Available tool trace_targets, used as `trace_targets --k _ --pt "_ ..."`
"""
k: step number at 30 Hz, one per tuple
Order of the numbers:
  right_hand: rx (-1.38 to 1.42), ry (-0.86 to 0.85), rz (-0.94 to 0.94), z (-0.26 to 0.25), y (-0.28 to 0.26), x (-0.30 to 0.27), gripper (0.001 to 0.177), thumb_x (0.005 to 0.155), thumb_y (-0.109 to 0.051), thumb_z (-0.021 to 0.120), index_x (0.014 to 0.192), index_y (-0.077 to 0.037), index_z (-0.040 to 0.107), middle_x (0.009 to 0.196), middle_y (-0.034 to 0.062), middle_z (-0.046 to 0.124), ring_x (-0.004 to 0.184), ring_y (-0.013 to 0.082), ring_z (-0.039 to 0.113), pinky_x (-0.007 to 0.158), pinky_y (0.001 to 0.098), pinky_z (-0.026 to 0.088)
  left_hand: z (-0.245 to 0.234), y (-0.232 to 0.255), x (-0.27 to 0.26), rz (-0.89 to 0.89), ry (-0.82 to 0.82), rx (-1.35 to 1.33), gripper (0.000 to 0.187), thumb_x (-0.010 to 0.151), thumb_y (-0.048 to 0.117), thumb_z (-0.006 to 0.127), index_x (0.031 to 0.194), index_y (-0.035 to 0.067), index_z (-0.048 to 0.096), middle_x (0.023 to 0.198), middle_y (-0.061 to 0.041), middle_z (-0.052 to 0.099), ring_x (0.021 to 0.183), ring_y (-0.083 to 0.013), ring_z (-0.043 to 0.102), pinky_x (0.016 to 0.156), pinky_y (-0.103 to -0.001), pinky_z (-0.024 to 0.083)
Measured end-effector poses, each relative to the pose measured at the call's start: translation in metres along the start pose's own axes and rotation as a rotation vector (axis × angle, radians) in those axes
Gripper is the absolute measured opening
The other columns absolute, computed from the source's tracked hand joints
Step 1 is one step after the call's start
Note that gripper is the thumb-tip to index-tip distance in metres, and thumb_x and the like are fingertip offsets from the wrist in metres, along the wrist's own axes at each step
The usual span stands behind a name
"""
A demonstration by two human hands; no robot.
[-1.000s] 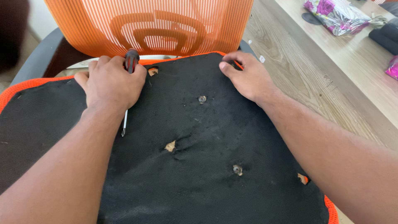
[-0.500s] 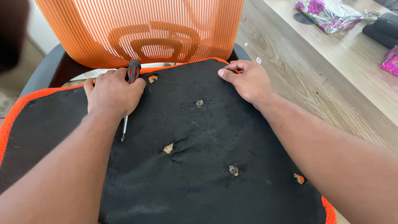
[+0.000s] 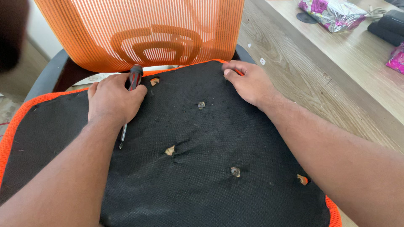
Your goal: The person uses a screwdriver to tighten screws into the underside of an orange office chair seat. The person works on multiple screw holes around the seat perimeter, securing the seat to the chair frame.
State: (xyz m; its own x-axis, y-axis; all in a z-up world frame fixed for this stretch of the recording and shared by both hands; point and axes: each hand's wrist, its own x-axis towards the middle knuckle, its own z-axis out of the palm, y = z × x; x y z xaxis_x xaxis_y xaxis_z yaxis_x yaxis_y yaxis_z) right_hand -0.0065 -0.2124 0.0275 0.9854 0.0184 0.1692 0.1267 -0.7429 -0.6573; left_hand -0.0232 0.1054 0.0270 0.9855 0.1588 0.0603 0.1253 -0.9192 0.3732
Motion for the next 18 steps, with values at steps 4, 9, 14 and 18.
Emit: trace_targets --k 4,9,14,18 --pt "-0.083 0.088 0.052 -0.002 -0.006 -0.003 0.040 0.093 -0.044 0.071 0.113 -0.010 0.075 0.124 0.0052 0.070 0.113 0.0214 0.068 0.100 0.0376 0.051 -0.003 0.000 -0.003 0.026 0.030 -0.056 0.045 0.087 0.041 0.057 0.118 0.013 0.075 0.112 -0.015 0.073 0.120 -0.0280 0.062 0.125 -0.047 0.021" --pt "0.180 0.232 -0.031 0.002 -0.019 -0.019 0.036 0.096 -0.031 0.067 0.120 -0.005 0.060 0.101 0.0096 0.073 0.094 0.0160 0.076 0.084 0.0313 0.057 0.000 -0.002 0.002 0.070 0.131 -0.145 0.046 0.088 0.042 0.067 0.119 0.009 0.072 0.102 -0.017 0.074 0.111 -0.0305 0.065 0.118 -0.048 0.029" --pt "0.347 0.125 -0.194 0.017 -0.036 -0.046 0.030 0.099 -0.021 0.067 0.122 -0.001 0.065 0.106 0.0084 0.073 0.098 0.0134 0.070 0.089 0.0277 0.057 0.006 0.021 0.021 0.024 0.090 -0.676 0.039 0.099 0.032 0.066 0.120 0.001 0.060 0.106 -0.019 0.070 0.097 -0.0290 0.069 0.083 -0.041 0.054" --pt "0.844 -0.323 -0.139 0.029 -0.055 -0.055 0.033 0.103 -0.020 0.059 0.130 0.000 0.059 0.122 0.0073 0.070 0.107 0.0165 0.070 0.095 0.0340 0.060 0.016 0.081 0.033 0.191 -0.109 -1.398 0.043 0.096 0.033 0.061 0.128 0.005 0.051 0.108 -0.006 0.078 0.101 -0.0159 0.077 0.083 -0.032 0.059"
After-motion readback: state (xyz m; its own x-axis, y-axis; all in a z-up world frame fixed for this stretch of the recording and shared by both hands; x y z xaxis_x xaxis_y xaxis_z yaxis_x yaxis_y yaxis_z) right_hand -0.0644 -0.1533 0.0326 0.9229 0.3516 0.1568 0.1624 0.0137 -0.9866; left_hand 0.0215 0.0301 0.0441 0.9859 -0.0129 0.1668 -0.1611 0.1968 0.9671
